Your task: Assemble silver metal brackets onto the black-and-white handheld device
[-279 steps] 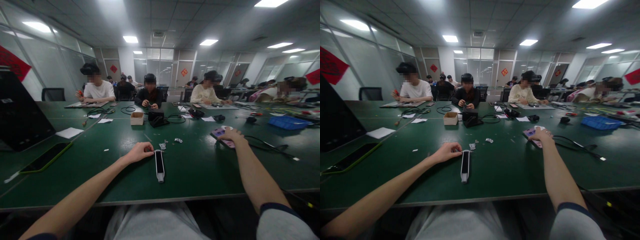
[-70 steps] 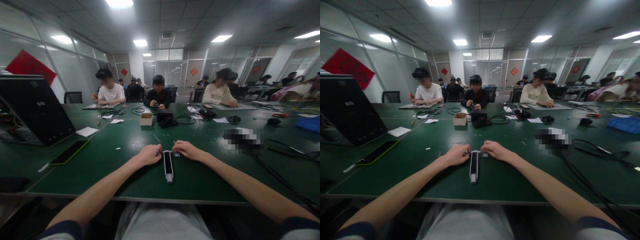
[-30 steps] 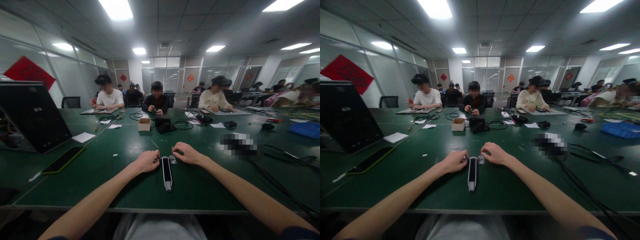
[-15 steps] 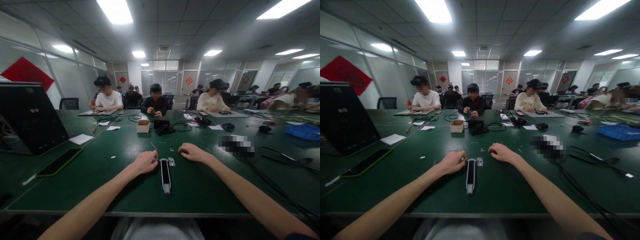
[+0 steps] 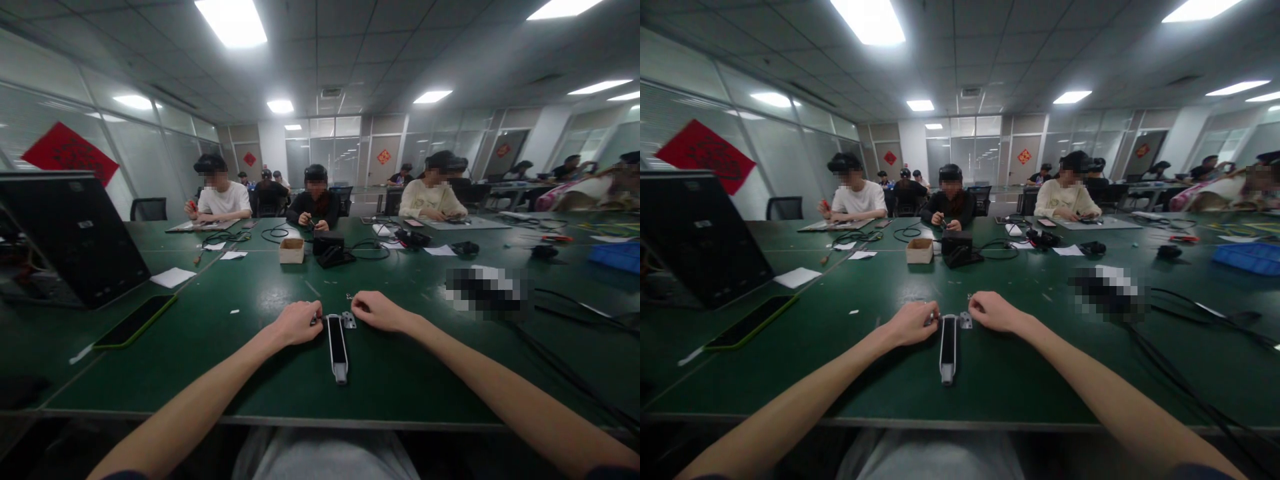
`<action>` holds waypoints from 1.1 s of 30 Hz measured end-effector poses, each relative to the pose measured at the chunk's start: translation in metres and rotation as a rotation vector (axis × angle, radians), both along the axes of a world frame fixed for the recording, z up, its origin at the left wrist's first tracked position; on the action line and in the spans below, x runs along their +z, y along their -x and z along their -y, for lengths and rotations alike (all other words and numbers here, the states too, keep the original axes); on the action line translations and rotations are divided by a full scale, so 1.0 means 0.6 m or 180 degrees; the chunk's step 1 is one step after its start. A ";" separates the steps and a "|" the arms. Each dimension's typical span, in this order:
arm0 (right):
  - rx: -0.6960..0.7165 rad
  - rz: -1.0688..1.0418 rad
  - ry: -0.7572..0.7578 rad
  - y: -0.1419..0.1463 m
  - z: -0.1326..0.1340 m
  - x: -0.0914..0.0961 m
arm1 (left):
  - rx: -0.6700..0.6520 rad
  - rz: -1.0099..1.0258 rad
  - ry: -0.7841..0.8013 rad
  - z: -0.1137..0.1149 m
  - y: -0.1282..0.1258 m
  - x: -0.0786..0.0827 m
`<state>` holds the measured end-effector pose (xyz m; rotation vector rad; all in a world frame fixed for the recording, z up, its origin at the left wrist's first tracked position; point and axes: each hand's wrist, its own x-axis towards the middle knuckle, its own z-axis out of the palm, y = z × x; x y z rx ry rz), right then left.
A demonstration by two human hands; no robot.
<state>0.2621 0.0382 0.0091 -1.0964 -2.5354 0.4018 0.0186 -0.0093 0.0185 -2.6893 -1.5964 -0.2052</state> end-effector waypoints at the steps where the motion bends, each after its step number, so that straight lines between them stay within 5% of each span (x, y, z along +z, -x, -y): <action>1: 0.0010 -0.0056 0.0073 0.006 0.006 0.002 | -0.0010 -0.0001 -0.0010 -0.001 0.000 -0.001; 15: -0.0126 -0.0447 0.1124 0.009 0.009 -0.004 | -0.0099 0.0048 0.0002 -0.003 0.001 -0.005; 33: 0.0059 -0.0383 0.1011 0.007 0.011 -0.005 | -0.0147 -0.0006 0.0006 -0.002 -0.001 -0.004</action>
